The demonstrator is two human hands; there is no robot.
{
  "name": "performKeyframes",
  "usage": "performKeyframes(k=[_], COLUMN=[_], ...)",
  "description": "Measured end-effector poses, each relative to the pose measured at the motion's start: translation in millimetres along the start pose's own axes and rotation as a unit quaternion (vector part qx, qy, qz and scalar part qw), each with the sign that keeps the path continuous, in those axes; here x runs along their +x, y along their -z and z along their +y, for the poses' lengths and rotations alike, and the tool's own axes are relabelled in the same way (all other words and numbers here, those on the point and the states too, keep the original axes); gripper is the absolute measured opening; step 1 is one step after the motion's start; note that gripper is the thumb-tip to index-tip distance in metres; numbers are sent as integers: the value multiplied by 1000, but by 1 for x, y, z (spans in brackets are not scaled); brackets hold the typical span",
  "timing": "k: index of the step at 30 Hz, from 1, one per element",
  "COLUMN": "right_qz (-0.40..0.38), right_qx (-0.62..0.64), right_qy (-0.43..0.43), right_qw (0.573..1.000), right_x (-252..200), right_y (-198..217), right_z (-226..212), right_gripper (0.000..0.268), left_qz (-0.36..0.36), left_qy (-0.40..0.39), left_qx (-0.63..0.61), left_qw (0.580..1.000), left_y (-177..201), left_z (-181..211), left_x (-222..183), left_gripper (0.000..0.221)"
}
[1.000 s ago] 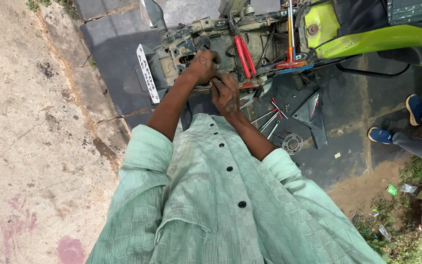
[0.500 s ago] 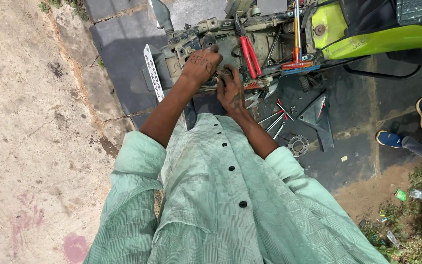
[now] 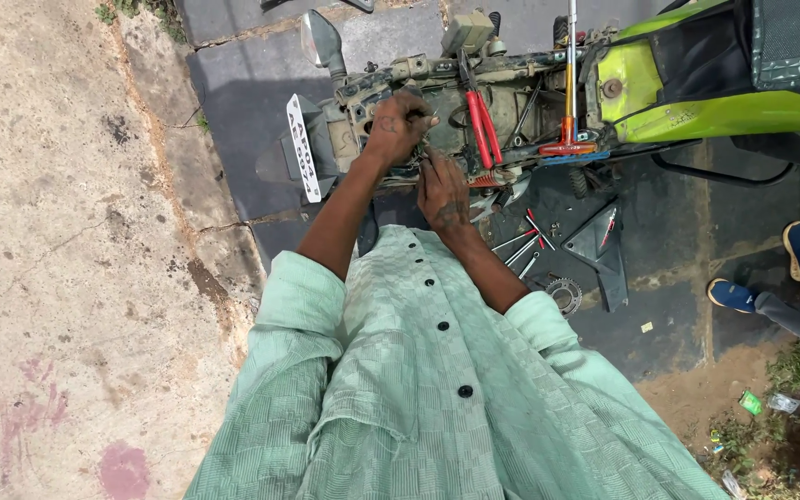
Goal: The person works on the front section of a disassembled scooter frame, manipulating small wiring connectors and components near the handlebar area by hand. They pick up, position, and press small parts into place on the frame throughout the episode.
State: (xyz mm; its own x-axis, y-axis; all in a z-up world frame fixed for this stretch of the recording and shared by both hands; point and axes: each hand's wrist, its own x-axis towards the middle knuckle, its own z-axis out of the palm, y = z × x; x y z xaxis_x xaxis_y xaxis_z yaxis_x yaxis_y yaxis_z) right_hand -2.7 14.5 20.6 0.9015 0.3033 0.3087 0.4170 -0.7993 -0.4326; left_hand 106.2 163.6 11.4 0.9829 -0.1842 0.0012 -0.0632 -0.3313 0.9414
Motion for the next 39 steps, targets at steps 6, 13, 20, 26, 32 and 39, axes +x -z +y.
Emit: performKeyframes(k=[6, 13, 20, 26, 32, 39], right_qz=[-42, -138, -36, 17, 47, 81], right_qx=[16, 124, 133, 134, 96, 46], right_qy=[-8, -72, -93, -92, -72, -6], right_qw=[999, 980, 986, 987, 992, 996], right_x=[18, 29, 11, 5, 2, 9], right_y=[10, -9, 3, -4, -6, 10], right_z=[5, 37, 14, 5, 1, -8], right_gripper=[25, 34, 18, 14, 14, 18], left_qz=[-82, -105, -163, -185, -198, 48], left_qy=[23, -35, -11, -67, -115, -364], left_qx=[43, 56, 213, 232, 414, 422], left_qw=[995, 992, 963, 952, 881, 829], left_y=[40, 27, 25, 32, 25, -65], left_z=[24, 16, 24, -5, 5, -165], left_x=[-30, -39, -33, -29, -19, 14], left_gripper=[22, 19, 26, 30, 16, 21])
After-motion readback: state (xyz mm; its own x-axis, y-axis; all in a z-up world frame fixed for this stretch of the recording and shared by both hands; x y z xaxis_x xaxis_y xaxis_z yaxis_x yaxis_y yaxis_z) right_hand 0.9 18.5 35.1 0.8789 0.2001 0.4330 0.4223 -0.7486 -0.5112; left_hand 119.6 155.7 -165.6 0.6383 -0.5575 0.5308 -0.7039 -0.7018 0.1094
